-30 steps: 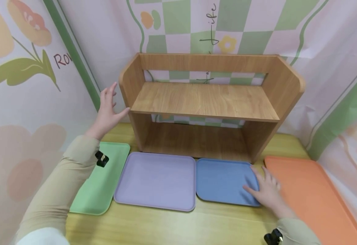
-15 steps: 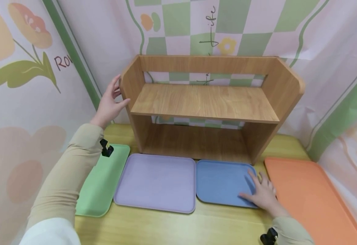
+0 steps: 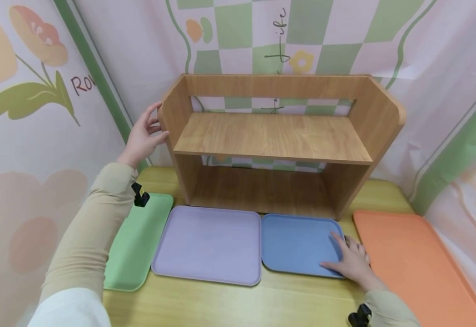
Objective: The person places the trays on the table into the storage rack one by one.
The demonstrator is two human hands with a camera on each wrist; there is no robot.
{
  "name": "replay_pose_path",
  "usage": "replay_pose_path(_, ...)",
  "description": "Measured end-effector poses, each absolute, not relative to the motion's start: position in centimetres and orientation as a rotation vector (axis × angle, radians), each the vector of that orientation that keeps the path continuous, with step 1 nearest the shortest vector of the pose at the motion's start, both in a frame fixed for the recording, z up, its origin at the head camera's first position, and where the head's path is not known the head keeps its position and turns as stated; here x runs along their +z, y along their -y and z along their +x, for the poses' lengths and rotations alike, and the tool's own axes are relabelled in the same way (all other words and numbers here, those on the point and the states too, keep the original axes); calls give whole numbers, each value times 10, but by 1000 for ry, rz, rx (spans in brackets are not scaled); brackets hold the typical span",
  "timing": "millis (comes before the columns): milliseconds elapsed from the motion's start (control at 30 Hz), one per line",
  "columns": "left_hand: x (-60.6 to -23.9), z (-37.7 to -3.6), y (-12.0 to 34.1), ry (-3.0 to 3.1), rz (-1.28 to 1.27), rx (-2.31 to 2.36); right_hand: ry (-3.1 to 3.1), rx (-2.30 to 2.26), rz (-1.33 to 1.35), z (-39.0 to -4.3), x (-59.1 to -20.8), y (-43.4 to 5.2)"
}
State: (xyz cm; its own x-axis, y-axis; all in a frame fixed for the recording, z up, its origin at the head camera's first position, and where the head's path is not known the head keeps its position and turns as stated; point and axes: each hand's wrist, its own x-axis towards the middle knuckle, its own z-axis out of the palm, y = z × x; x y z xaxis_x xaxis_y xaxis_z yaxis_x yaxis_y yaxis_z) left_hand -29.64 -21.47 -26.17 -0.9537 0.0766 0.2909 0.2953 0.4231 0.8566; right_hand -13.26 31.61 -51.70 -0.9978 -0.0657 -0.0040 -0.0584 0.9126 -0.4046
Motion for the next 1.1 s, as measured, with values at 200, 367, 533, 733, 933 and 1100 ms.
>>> replay_pose_path(200,-264,-297,216,2466,-327,-1537,-3083,-613,-109,-135,-516,-314)
replay_pose_path(367,-264,-297,215,2462,-325,-1537,-3109,-637,-141,-137,-517,-313)
replay_pose_path(533,-265,-295,213,2477,-310,-1532,-3077,-647,-96,-139,-515,-311)
replay_pose_path(733,-266,-296,212,2485,-309,-1541,-2967,-704,28,-142,-511,-312)
replay_pose_path(933,-266,-297,213,2475,-317,-1541,-2949,-702,34,-147,-511,-314)
replay_pose_path(1100,-267,-297,213,2485,-324,-1519,-2919,-761,34,-147,-511,-316)
